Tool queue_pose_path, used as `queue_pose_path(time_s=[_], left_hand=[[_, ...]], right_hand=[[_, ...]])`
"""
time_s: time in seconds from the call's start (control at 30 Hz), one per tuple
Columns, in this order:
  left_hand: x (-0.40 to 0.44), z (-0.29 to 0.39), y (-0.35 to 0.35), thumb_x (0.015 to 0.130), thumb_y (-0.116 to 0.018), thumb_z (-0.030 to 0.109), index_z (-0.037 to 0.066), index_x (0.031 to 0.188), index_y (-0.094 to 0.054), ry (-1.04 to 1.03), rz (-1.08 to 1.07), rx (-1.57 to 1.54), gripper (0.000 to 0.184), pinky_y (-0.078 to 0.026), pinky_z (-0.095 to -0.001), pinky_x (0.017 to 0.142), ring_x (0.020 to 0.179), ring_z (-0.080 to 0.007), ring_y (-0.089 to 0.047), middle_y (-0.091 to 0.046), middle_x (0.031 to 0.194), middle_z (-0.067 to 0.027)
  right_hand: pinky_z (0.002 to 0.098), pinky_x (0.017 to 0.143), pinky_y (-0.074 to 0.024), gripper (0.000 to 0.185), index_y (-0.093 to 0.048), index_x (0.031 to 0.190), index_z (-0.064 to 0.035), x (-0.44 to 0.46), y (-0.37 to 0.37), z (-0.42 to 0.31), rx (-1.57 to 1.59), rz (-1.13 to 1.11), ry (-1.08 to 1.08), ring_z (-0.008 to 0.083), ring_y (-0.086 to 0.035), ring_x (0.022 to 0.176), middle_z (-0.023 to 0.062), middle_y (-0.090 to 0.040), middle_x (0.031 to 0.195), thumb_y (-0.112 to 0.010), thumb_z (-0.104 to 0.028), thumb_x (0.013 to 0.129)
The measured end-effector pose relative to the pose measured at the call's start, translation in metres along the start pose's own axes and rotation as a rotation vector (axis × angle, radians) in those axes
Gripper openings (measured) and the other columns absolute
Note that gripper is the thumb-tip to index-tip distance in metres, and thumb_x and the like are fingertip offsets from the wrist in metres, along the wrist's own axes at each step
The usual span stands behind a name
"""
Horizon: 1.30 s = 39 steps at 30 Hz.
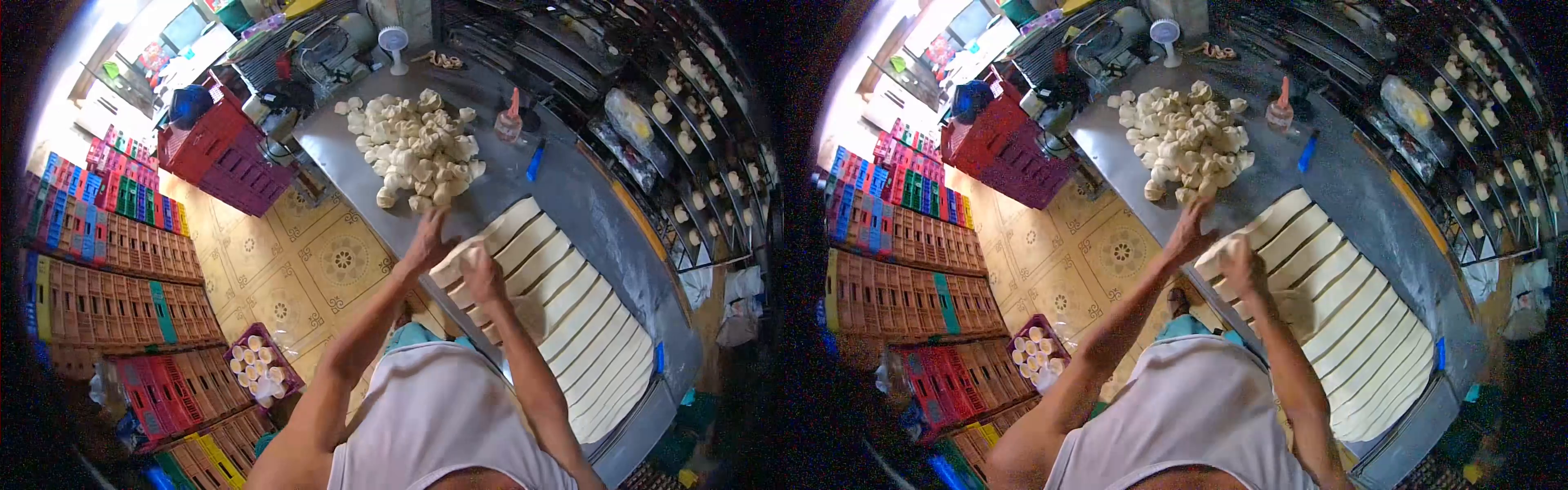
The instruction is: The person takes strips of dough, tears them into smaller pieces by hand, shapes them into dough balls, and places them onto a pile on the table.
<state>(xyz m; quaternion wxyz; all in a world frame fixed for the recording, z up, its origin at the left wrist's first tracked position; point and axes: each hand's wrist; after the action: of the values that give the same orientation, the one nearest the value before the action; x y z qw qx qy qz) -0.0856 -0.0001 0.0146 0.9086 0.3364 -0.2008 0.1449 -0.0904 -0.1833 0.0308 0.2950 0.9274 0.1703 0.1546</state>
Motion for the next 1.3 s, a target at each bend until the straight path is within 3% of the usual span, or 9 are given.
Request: queue_pose_path(time_s=[0.1, 0.4, 0.73, 0.87, 0.97, 1.0, 1.03, 1.13, 1.3], left_hand=[[-0.026, 0.022, -0.002, 0.071, -0.082, 0.015, 0.000, 0.137, -0.044, 0.572, -0.674, -0.331, 0.078, -0.050, -0.0427, 0.092, 0.109, -0.0379, -0.060, -0.061, 0.118, -0.0237], [-0.081, 0.036, -0.063, 0.088, -0.060, 0.027, 0.004, 0.106, -0.068, 0.421, -0.379, -0.209, 0.030, -0.053, -0.0466, 0.075, 0.085, -0.0442, -0.066, -0.068, 0.089, -0.0248], [-0.064, 0.035, -0.074, 0.089, -0.060, 0.041, 0.002, 0.082, -0.067, 0.612, -0.129, 0.091, 0.040, -0.051, -0.0525, 0.066, 0.075, -0.0476, -0.064, -0.064, 0.077, -0.0287], [-0.049, -0.038, -0.078, 0.085, -0.067, 0.033, 0.005, 0.105, -0.066, 0.594, -0.258, 0.198, 0.034, -0.053, -0.0500, 0.074, 0.082, -0.0456, -0.063, -0.065, 0.084, -0.0258], [-0.013, -0.011, -0.037, 0.081, -0.075, 0.026, 0.003, 0.124, -0.059, -0.007, 0.219, 0.213, 0.052, -0.052, -0.0459, 0.087, 0.099, -0.0420, -0.063, -0.066, 0.108, -0.0246], [-0.017, -0.008, -0.025, 0.078, -0.078, 0.024, 0.002, 0.130, -0.054, 0.094, -0.031, 0.048, 0.061, -0.051, -0.0442, 0.091, 0.108, -0.0400, -0.061, -0.063, 0.117, -0.0240], [-0.028, -0.009, -0.018, 0.075, -0.081, 0.021, 0.000, 0.135, -0.050, 0.197, -0.286, -0.116, 0.071, -0.049, -0.0424, 0.096, 0.116, -0.0380, -0.058, -0.060, 0.127, -0.0234], [-0.066, -0.002, -0.057, 0.071, -0.083, 0.027, 0.006, 0.132, -0.056, 0.452, -0.689, -0.369, 0.070, -0.051, -0.0410, 0.092, 0.114, -0.0331, -0.062, -0.065, 0.120, -0.0202], [-0.078, 0.032, -0.065, 0.076, -0.075, 0.028, 0.011, 0.110, -0.068, 0.495, -0.604, -0.082, 0.039, -0.054, -0.0407, 0.074, 0.083, -0.0308, -0.069, -0.072, 0.090, -0.0141]], right_hand=[[0.0523, 0.078, -0.0493, 0.045, -0.049, 0.123, -0.0005, -0.022, -0.004, 0.020, 0.001, -0.198, 0.026, 0.0466, -0.061, 0.093, 0.0279, -0.063, 0.097, -0.067, -0.016, 0.084], [0.0501, 0.091, -0.0472, 0.059, -0.047, 0.133, -0.0087, -0.051, 0.004, 0.031, -0.021, -0.165, -0.193, 0.0441, -0.057, 0.111, 0.0232, -0.056, 0.128, -0.071, -0.019, 0.080], [0.0527, 0.070, -0.0519, 0.025, -0.062, 0.094, -0.0038, -0.047, 0.002, 0.043, -0.197, -0.342, -0.202, 0.0462, -0.065, 0.080, 0.0243, -0.066, 0.077, -0.068, -0.021, 0.077], [0.0527, 0.065, -0.0512, 0.019, -0.062, 0.090, -0.0049, -0.029, 0.020, -0.021, -0.004, -0.352, 0.213, 0.0455, -0.065, 0.071, 0.0213, -0.065, 0.071, -0.068, -0.020, 0.080], [0.0525, 0.070, -0.0506, 0.031, -0.055, 0.106, -0.0029, -0.011, 0.013, 0.008, -0.006, -0.093, 0.054, 0.0450, -0.065, 0.081, 0.0256, -0.066, 0.085, -0.067, -0.018, 0.081], [0.0524, 0.072, -0.0505, 0.037, -0.052, 0.113, -0.0021, -0.010, 0.007, 0.023, 0.083, 0.139, -0.032, 0.0446, -0.065, 0.085, 0.0270, -0.065, 0.090, -0.067, -0.016, 0.081], [0.0502, 0.086, -0.0486, 0.044, -0.048, 0.127, 0.0055, -0.018, 0.002, 0.036, -0.033, -0.171, -0.114, 0.0445, -0.058, 0.109, 0.0299, -0.058, 0.118, -0.058, -0.011, 0.087], [0.0510, 0.090, -0.0474, 0.050, -0.049, 0.129, 0.0035, -0.044, -0.006, 0.042, -0.120, -0.328, 0.114, 0.0448, -0.058, 0.108, 0.0272, -0.061, 0.116, -0.064, -0.013, 0.084], [0.0494, 0.090, -0.0478, 0.048, -0.051, 0.119, -0.0035, -0.072, 0.023, 0.045, -0.217, -0.035, -0.040, 0.0457, -0.057, 0.105, 0.0250, -0.061, 0.110, -0.072, -0.010, 0.077]])
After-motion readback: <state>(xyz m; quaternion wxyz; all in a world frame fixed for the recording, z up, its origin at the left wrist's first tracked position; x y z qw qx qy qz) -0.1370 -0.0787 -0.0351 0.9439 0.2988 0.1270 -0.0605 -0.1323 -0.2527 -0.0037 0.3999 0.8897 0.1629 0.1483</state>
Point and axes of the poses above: each hand's wrist, its own x-axis towards the middle knuckle, its own y-axis out of the back of the hand, z = x × y
